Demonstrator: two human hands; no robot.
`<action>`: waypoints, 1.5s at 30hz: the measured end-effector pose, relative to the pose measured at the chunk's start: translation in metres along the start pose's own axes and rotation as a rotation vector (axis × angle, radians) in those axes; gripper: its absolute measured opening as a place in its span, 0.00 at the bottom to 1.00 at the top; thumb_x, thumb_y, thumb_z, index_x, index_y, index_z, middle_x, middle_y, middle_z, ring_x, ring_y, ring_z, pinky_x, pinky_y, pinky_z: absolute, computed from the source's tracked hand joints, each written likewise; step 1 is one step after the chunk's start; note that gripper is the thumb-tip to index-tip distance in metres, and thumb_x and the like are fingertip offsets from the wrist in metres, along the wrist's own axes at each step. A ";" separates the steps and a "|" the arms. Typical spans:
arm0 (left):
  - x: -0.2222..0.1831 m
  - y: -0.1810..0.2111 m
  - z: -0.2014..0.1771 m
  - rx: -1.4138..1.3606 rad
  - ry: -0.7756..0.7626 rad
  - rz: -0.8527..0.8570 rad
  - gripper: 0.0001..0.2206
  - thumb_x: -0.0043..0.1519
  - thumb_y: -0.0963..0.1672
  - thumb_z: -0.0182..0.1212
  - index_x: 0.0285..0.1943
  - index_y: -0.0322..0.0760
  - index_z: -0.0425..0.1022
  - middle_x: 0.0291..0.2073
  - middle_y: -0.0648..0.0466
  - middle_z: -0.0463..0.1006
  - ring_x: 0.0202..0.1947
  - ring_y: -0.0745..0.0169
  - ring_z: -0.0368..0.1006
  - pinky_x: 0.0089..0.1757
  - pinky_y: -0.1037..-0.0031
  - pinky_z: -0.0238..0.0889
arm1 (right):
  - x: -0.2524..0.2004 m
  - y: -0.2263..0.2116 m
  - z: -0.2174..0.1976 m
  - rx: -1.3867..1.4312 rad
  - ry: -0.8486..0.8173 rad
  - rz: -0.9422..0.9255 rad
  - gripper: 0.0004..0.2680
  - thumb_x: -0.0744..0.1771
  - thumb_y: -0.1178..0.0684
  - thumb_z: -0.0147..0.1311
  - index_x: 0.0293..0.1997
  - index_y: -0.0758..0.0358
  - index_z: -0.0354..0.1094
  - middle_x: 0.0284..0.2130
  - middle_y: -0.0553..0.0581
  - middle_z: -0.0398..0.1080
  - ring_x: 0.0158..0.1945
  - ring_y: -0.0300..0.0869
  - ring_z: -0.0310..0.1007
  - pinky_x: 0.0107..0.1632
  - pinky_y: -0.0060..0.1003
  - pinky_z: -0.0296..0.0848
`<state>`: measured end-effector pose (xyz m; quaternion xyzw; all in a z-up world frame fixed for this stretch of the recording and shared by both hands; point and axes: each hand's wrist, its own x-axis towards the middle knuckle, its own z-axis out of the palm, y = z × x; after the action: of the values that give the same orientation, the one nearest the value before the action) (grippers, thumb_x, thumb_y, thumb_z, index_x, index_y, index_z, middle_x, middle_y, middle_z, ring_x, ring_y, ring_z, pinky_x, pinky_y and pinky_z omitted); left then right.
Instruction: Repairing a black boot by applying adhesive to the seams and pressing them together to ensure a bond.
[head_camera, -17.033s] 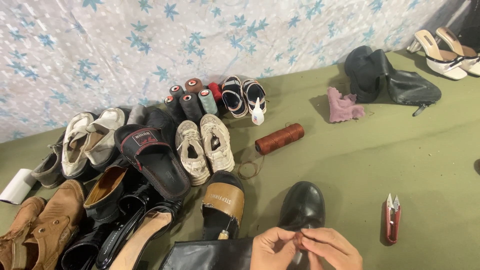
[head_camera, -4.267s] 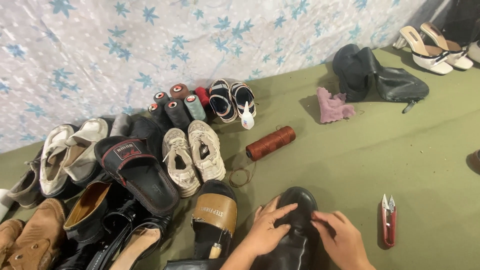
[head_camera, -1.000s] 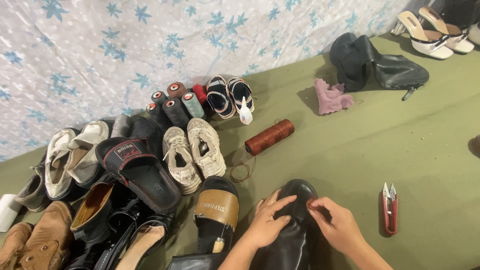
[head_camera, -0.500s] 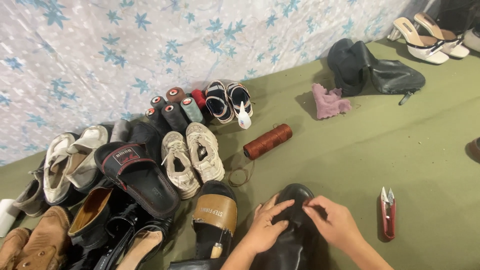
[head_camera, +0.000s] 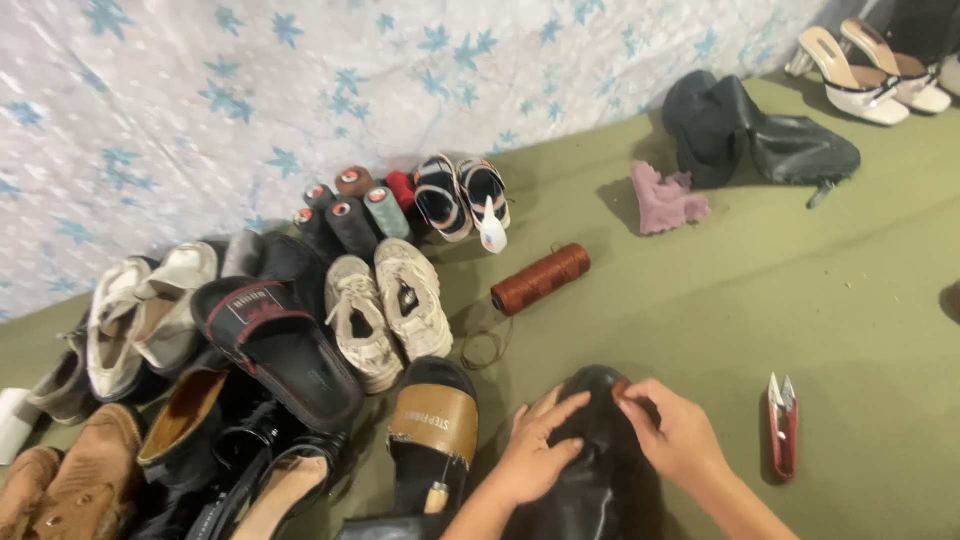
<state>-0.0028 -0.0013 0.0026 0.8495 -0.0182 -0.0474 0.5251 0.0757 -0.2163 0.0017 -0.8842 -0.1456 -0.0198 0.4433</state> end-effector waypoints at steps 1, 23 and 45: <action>-0.001 -0.002 0.001 0.009 0.010 0.008 0.30 0.56 0.43 0.57 0.72 0.55 0.66 0.75 0.38 0.55 0.78 0.48 0.47 0.68 0.53 0.29 | -0.007 0.001 0.001 0.006 0.005 -0.013 0.05 0.63 0.54 0.61 0.40 0.52 0.75 0.19 0.47 0.76 0.19 0.38 0.66 0.26 0.32 0.68; -0.007 -0.003 -0.001 0.012 -0.001 0.042 0.28 0.58 0.45 0.56 0.72 0.53 0.66 0.74 0.40 0.58 0.78 0.50 0.48 0.67 0.53 0.32 | -0.041 0.086 0.035 -0.051 0.008 -0.106 0.04 0.58 0.53 0.67 0.28 0.49 0.76 0.30 0.34 0.87 0.25 0.30 0.81 0.32 0.25 0.79; -0.006 0.007 0.000 0.015 -0.003 -0.008 0.28 0.57 0.46 0.56 0.71 0.57 0.68 0.75 0.42 0.58 0.78 0.53 0.48 0.67 0.53 0.30 | -0.016 0.002 -0.010 -0.075 0.003 -0.205 0.05 0.61 0.54 0.63 0.36 0.50 0.76 0.25 0.40 0.81 0.20 0.33 0.71 0.27 0.27 0.73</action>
<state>-0.0091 -0.0034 0.0094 0.8534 -0.0159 -0.0505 0.5186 0.0618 -0.2287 0.0038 -0.8807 -0.2337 -0.0718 0.4058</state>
